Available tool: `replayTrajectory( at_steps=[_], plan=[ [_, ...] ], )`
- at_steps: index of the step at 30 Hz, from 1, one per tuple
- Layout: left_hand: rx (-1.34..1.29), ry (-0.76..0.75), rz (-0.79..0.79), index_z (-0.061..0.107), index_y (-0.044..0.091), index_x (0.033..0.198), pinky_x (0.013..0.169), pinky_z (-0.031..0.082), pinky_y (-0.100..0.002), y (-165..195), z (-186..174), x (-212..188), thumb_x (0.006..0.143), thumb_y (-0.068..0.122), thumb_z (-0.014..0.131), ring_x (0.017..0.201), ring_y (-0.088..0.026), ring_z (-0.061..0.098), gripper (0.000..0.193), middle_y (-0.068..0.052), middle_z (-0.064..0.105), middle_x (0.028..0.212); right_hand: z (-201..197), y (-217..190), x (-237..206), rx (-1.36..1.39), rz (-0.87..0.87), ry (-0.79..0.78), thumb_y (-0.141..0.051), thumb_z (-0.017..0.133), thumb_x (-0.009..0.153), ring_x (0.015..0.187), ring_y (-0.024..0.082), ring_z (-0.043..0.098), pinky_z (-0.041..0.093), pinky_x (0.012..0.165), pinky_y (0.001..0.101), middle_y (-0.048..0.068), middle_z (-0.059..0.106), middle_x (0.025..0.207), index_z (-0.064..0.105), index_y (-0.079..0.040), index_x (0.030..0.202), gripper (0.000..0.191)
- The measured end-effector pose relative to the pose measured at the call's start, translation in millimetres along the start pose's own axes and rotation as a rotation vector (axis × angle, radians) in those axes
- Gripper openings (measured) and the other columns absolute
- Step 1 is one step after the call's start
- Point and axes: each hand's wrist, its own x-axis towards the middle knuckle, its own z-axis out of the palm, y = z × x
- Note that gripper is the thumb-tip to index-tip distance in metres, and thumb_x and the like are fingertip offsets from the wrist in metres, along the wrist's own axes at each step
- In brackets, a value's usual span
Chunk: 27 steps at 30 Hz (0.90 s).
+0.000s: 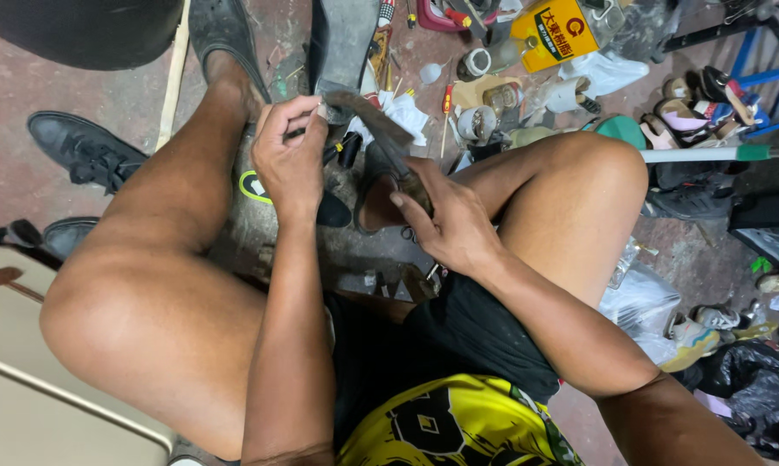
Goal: The person repairs a black shoe by inserting a nail into the sole and hammering it in. They use pliers to trim the nail flush with the sole and repeat this process multiple times on different spots of the shoe's sole.
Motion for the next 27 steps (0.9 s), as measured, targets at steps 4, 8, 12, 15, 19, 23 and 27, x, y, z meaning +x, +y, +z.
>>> replayTrajectory(
  at_steps=[4,8,12,15,19,23,27],
  plan=[
    [-0.023,0.024,-0.015,0.074,0.003,0.107,0.081,0.063,-0.028,0,0,0,0.095,0.001,0.075,0.094,-0.015,0.074,0.012,-0.005,0.069,0.104,-2,-5,-5,0.035,0.100,-0.017,-0.018,0.068,0.099,0.065,0.033,0.070,0.054,0.063,0.0419,0.019,0.068,0.079,0.055,-0.004,0.133,0.039],
    [-0.004,0.013,-0.027,0.074,0.002,0.105,0.081,0.062,-0.028,0,0,0,0.095,0.002,0.074,0.095,-0.015,0.074,0.011,-0.005,0.069,0.102,1,-4,-1,-0.029,-0.005,0.003,-0.017,0.070,0.102,0.079,0.035,0.071,0.054,0.068,0.0416,0.020,0.069,0.087,0.053,-0.001,0.135,0.041],
    [-0.011,0.001,0.019,0.073,0.002,0.105,0.081,0.062,-0.028,-3,-1,-1,0.094,0.003,0.076,0.093,-0.016,0.074,0.011,-0.005,0.068,0.101,3,-4,-1,0.026,0.039,0.015,-0.018,0.069,0.099,0.073,0.035,0.071,0.055,0.067,0.0418,0.022,0.069,0.089,0.056,-0.001,0.133,0.040],
    [-0.004,0.022,-0.003,0.073,0.002,0.106,0.081,0.062,-0.028,-6,-2,-3,0.095,0.003,0.076,0.092,-0.016,0.074,0.011,-0.005,0.068,0.101,4,-4,-5,0.003,0.024,0.019,-0.020,0.069,0.102,0.074,0.034,0.073,0.055,0.067,0.0421,0.020,0.070,0.087,0.057,-0.004,0.125,0.031],
    [-0.071,-0.022,0.012,0.072,0.003,0.111,0.082,0.063,-0.027,-6,-2,-1,0.097,0.003,0.074,0.095,-0.015,0.073,0.014,-0.006,0.067,0.104,4,-5,-1,-0.094,0.109,-0.033,-0.019,0.072,0.100,0.071,0.036,0.067,0.050,0.064,0.0420,0.021,0.067,0.079,0.055,-0.001,0.125,0.035],
    [0.016,-0.011,0.003,0.072,0.003,0.112,0.083,0.061,-0.029,2,-1,-5,0.095,0.003,0.076,0.095,-0.016,0.073,0.017,-0.006,0.067,0.104,-1,-9,-3,0.075,0.130,0.000,-0.015,0.065,0.101,0.063,0.026,0.066,0.051,0.059,0.0372,0.015,0.067,0.080,0.056,-0.001,0.129,0.032],
    [0.120,0.036,0.013,0.068,0.005,0.117,0.084,0.061,-0.031,8,6,-6,0.090,0.004,0.078,0.097,-0.016,0.070,0.028,-0.006,0.066,0.109,-3,-13,-4,0.049,0.034,0.044,-0.015,0.068,0.102,0.065,0.026,0.065,0.052,0.063,0.0371,0.015,0.065,0.080,0.055,0.000,0.131,0.035]
  ],
)
